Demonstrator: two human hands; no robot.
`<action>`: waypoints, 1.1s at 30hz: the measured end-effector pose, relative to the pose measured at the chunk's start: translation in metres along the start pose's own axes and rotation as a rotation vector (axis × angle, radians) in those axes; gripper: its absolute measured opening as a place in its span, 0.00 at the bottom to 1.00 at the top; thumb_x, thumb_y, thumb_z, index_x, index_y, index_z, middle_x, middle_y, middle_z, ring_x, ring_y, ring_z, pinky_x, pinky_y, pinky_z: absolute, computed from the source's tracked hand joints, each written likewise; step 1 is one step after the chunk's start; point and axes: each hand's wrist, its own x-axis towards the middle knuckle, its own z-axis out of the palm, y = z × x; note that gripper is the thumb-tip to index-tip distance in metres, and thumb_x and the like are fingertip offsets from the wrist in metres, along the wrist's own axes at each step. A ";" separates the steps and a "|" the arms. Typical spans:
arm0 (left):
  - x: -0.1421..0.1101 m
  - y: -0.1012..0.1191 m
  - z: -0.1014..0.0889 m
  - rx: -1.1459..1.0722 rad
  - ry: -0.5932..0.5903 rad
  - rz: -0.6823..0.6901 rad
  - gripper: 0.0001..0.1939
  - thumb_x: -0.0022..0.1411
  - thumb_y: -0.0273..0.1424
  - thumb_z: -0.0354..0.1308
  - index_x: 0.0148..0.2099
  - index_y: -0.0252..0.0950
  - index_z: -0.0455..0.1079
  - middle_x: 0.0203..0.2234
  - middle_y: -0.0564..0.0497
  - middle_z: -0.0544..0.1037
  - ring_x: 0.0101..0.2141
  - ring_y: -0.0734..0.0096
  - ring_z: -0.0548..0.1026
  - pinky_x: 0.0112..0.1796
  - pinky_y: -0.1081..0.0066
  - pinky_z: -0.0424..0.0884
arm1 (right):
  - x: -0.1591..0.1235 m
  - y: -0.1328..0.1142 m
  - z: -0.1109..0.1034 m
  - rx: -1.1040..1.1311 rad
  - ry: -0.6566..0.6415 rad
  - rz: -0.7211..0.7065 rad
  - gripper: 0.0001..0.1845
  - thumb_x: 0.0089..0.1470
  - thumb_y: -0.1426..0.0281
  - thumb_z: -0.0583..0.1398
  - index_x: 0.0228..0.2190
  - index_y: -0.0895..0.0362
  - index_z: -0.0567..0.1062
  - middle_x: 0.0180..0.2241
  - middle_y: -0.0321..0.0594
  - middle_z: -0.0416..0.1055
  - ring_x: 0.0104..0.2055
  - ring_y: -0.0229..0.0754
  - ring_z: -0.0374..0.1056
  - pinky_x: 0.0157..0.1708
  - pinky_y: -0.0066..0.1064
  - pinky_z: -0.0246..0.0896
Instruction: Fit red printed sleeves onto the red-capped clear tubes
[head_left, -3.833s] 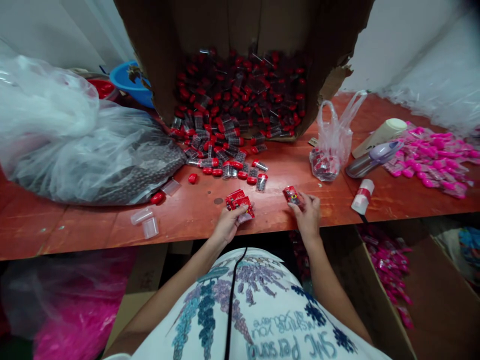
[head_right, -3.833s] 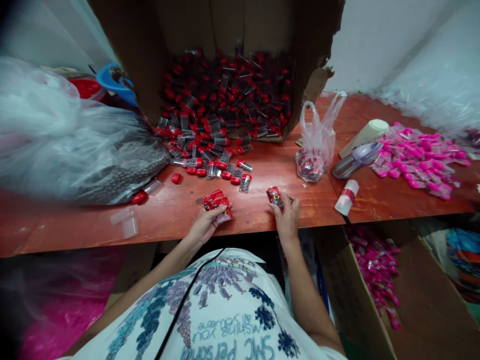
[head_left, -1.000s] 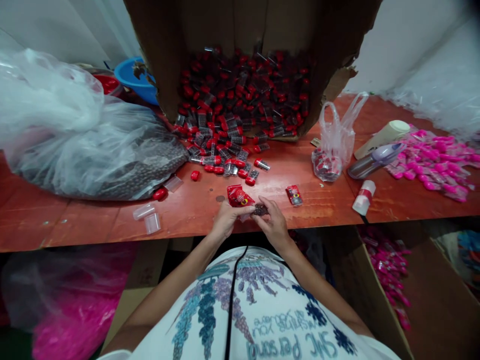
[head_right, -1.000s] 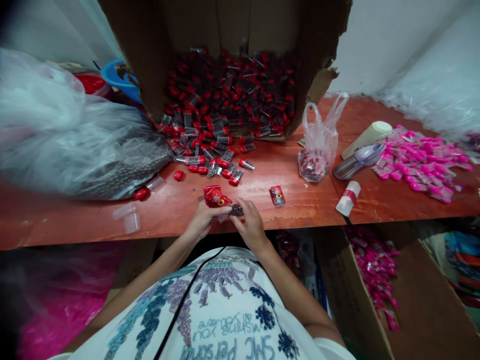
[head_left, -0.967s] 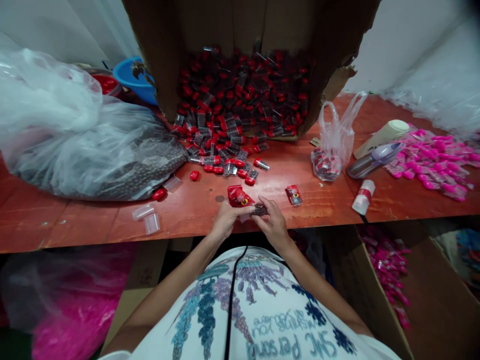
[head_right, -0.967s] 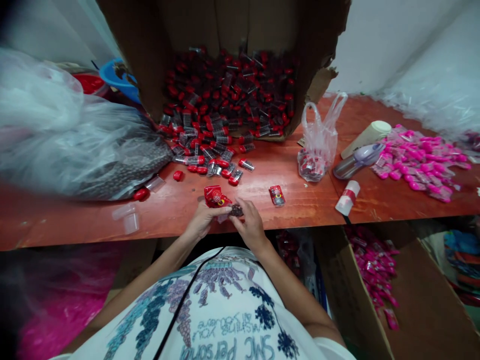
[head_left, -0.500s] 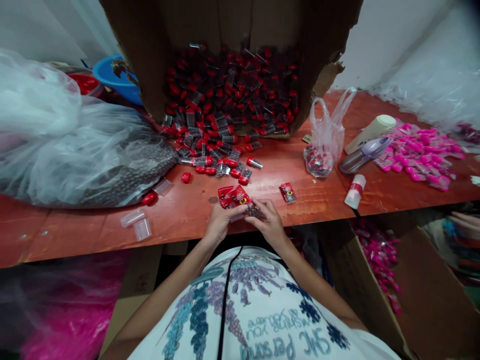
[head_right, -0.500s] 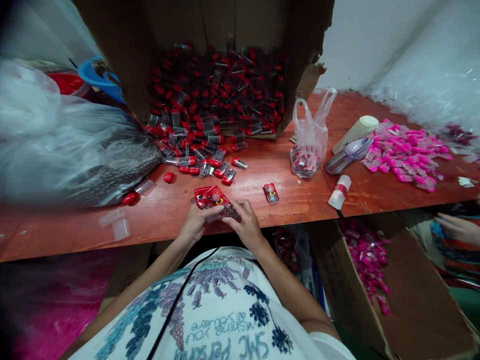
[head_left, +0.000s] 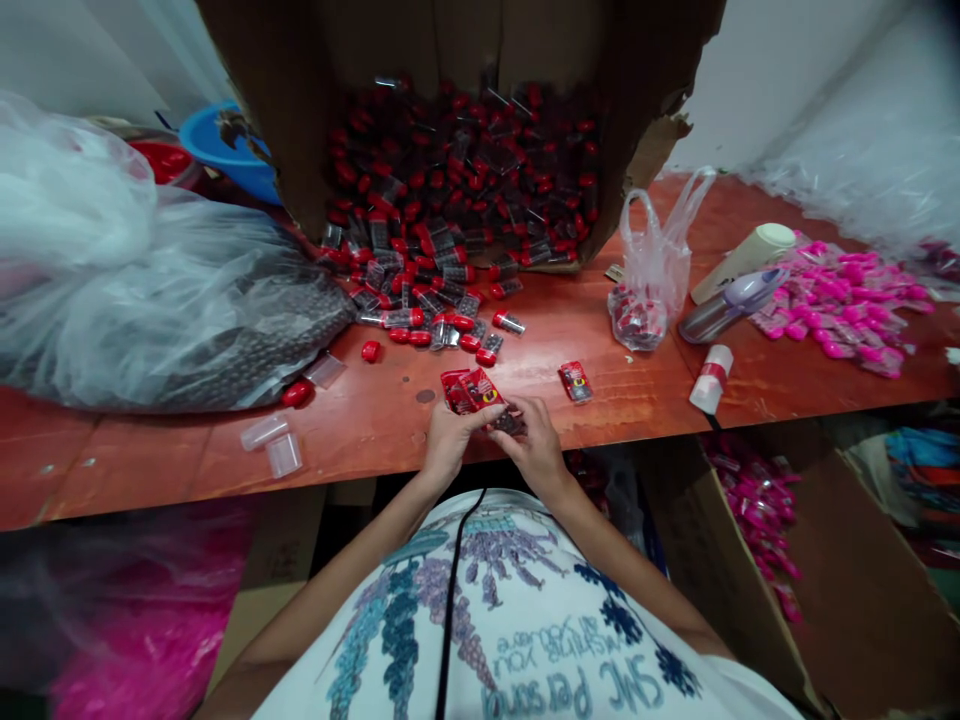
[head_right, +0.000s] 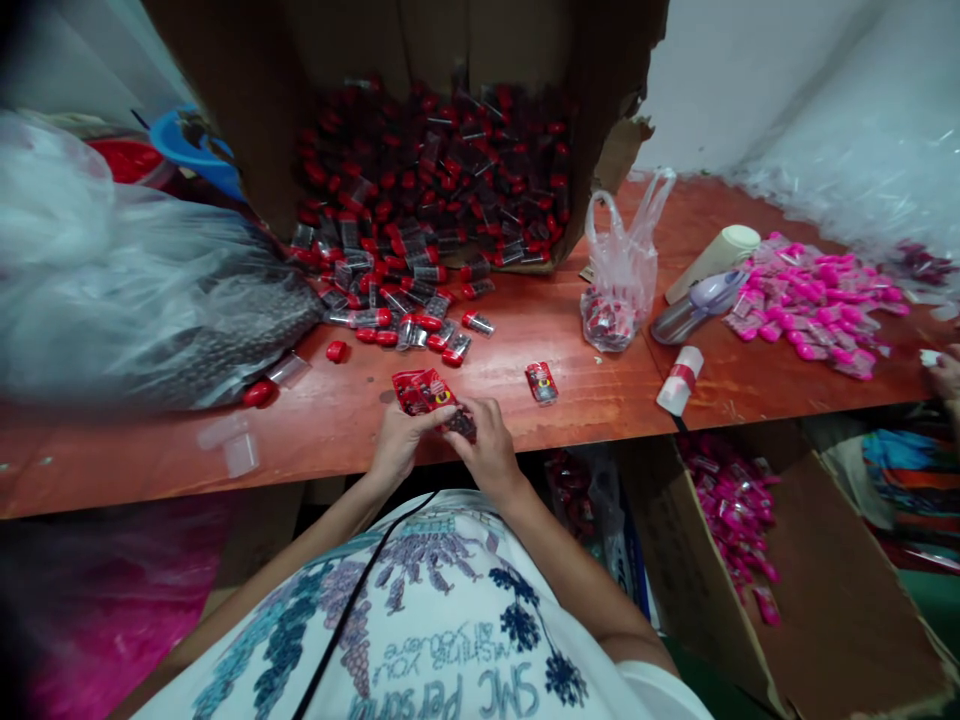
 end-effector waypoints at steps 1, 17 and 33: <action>0.000 0.000 0.000 0.007 -0.003 0.000 0.16 0.37 0.29 0.71 0.31 0.32 0.74 0.26 0.52 0.78 0.26 0.70 0.75 0.33 0.71 0.70 | 0.000 0.000 0.000 0.003 0.001 0.009 0.26 0.49 0.72 0.63 0.51 0.49 0.66 0.44 0.41 0.64 0.46 0.44 0.65 0.45 0.37 0.67; 0.001 -0.014 -0.011 0.034 -0.166 -0.292 0.14 0.37 0.29 0.71 0.31 0.31 0.76 0.23 0.48 0.78 0.23 0.69 0.74 0.26 0.72 0.69 | -0.001 0.016 -0.005 0.105 -0.071 0.049 0.24 0.49 0.68 0.65 0.49 0.48 0.71 0.39 0.38 0.66 0.38 0.40 0.68 0.38 0.31 0.68; 0.006 -0.011 -0.014 -0.259 0.001 -0.390 0.13 0.39 0.22 0.68 0.33 0.30 0.75 0.31 0.43 0.81 0.28 0.64 0.78 0.32 0.65 0.76 | 0.015 0.047 -0.057 -0.428 0.275 0.078 0.22 0.50 0.59 0.62 0.47 0.52 0.73 0.42 0.44 0.66 0.39 0.45 0.67 0.39 0.37 0.66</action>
